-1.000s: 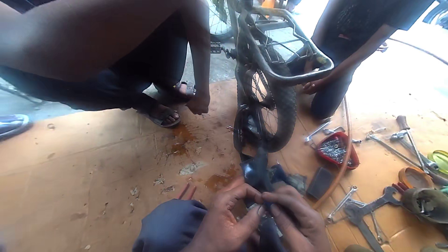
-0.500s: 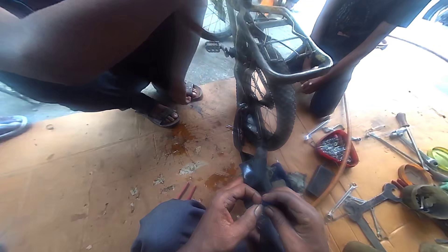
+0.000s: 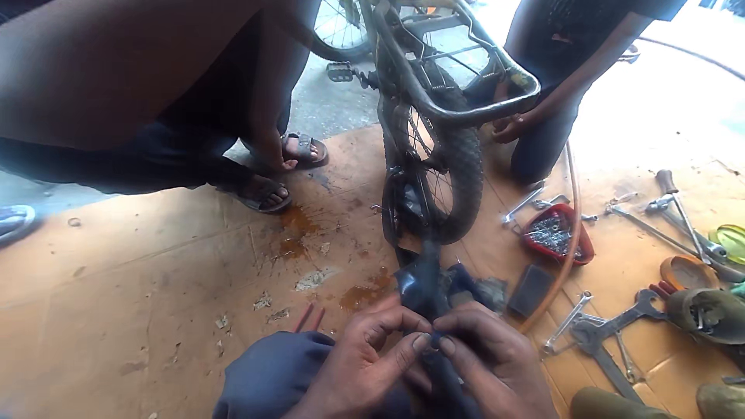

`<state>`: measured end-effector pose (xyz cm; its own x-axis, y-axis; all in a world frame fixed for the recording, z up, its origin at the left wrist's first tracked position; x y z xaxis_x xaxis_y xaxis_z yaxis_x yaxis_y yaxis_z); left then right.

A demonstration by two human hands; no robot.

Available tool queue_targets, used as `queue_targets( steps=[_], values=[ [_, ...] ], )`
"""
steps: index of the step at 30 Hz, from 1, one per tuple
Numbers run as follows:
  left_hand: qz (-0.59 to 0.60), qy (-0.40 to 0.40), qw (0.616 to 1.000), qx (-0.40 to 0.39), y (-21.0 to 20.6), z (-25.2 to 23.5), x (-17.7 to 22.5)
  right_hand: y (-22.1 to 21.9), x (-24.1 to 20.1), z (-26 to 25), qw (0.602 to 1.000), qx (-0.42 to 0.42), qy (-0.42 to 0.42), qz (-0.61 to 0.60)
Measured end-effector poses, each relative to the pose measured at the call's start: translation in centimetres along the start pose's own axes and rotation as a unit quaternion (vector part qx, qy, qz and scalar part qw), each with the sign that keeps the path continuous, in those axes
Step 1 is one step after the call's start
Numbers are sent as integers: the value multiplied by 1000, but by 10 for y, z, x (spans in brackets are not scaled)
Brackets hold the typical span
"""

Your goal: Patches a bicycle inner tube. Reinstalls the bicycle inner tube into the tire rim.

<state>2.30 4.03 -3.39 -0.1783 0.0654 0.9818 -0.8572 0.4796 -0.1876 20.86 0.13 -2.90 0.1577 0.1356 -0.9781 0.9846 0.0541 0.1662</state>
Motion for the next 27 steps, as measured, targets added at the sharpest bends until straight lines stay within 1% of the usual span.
queue_targets(
  steps=[7, 21, 24, 27],
  values=[
    [27, 12, 1000, -8, 2, 0, 1, -1, 0, -1, 1000, -4, -3, -15],
    [33, 12, 999, -11, 1, -1, -1, 1, -2, 1, 1000, 7, 9, 26],
    [22, 5, 1000, -10, 1, -1, -2, 1, -1, 2, 999, 10, 16, 46],
    [7, 2, 1000, -15, 1, -1, -2, 1, 0, 2, 999, 5, 10, 40]
  ],
)
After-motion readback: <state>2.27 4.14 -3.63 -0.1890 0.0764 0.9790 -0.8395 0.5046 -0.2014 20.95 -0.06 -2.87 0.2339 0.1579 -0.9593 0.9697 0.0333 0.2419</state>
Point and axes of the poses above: each hand's wrist, its own z-axis away from the middle knuckle, its own y-axis out of the back of the hand, x = y × z, the point moved 3 cm from there along -z, towards the middle knuckle, and after that the axes turned 10 degrees about z, right-handed, at the moved point
